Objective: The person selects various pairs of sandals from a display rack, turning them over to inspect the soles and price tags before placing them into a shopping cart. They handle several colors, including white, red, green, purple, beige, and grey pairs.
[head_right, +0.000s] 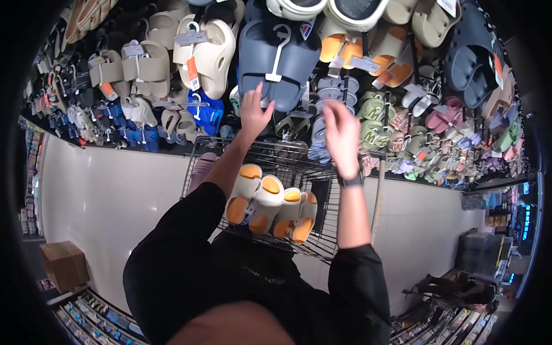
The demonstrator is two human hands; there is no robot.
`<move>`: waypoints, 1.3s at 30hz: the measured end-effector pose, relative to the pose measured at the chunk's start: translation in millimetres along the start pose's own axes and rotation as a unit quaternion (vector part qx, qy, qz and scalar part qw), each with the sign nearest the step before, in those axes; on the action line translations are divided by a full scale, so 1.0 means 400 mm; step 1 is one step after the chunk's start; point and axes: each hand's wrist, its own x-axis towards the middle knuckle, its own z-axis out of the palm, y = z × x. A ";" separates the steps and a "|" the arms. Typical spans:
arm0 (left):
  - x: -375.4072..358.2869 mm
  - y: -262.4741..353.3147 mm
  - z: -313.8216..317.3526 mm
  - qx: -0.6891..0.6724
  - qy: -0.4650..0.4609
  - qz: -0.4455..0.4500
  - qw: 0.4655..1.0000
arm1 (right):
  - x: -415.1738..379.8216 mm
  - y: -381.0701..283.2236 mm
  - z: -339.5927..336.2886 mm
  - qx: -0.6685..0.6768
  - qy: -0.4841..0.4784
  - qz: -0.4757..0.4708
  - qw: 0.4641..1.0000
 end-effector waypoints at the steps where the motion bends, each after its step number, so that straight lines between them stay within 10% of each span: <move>1: 0.045 -0.012 0.042 0.016 0.013 -0.031 0.999 | 0.112 -0.050 0.057 0.017 -0.033 0.019 0.999; 7: 0.185 -0.069 0.124 -0.005 0.050 0.019 0.999 | 0.451 -0.038 0.255 0.061 -0.064 0.161 0.983; 19: 0.268 0.028 -0.048 -0.057 -0.134 0.041 0.988 | 0.476 0.043 0.201 0.186 -0.094 0.297 0.932; 25: 0.097 0.042 -0.066 -0.127 -0.052 -0.022 0.990 | 0.065 0.033 0.168 0.006 0.223 0.059 0.973; 26: 0.065 0.041 -0.072 -0.128 -0.043 -0.044 0.990 | -0.053 0.015 0.166 0.116 0.231 0.166 0.952; 30: 0.006 0.093 -0.129 -0.121 -0.035 -0.112 0.986 | -0.380 0.018 0.198 0.276 0.049 0.310 0.909; 39: -0.057 0.227 -0.311 -0.154 0.013 -0.089 0.984 | -0.561 -0.117 0.031 0.474 0.048 0.289 0.830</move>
